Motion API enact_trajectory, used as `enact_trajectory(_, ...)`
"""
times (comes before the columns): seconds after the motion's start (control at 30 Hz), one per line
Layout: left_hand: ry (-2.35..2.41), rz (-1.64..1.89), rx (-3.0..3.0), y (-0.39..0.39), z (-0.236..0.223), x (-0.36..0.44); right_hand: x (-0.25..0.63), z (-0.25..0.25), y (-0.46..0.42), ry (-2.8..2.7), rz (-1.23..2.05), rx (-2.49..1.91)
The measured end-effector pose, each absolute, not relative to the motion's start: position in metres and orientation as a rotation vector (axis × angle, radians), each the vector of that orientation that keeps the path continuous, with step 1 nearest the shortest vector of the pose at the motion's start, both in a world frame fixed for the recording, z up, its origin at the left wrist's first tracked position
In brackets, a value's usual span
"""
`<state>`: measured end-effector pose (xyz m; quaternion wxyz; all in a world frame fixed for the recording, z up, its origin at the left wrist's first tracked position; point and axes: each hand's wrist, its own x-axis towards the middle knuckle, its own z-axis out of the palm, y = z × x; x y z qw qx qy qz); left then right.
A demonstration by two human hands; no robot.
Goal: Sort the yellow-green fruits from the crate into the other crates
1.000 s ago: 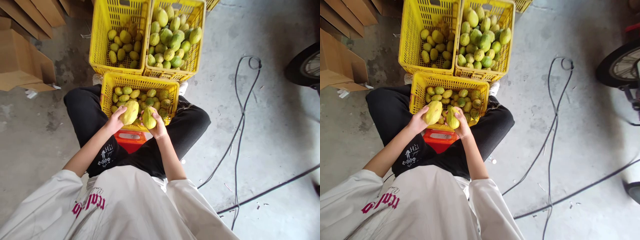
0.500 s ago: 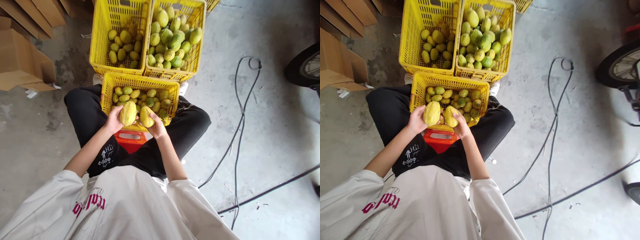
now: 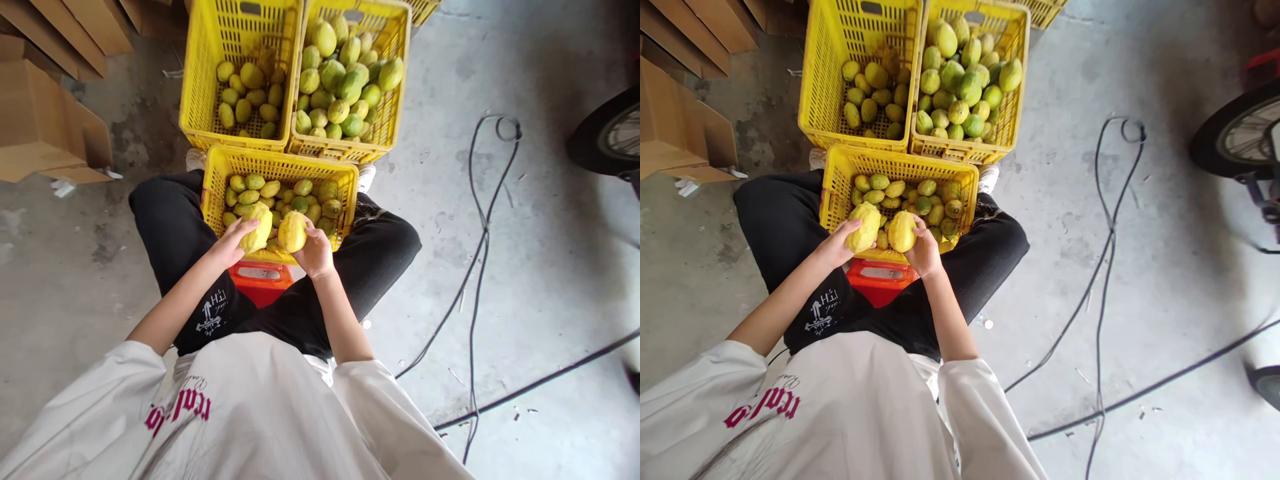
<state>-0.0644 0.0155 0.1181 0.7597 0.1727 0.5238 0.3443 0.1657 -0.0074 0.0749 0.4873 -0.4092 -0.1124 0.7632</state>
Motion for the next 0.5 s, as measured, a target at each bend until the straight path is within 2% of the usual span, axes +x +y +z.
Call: enact_trajectory(0.5, 1.160, 0.802, 0.249, 0.020, 0.128, -0.059, 0.166, 0.084, -0.009, -0.356, 1.868, -1.159)
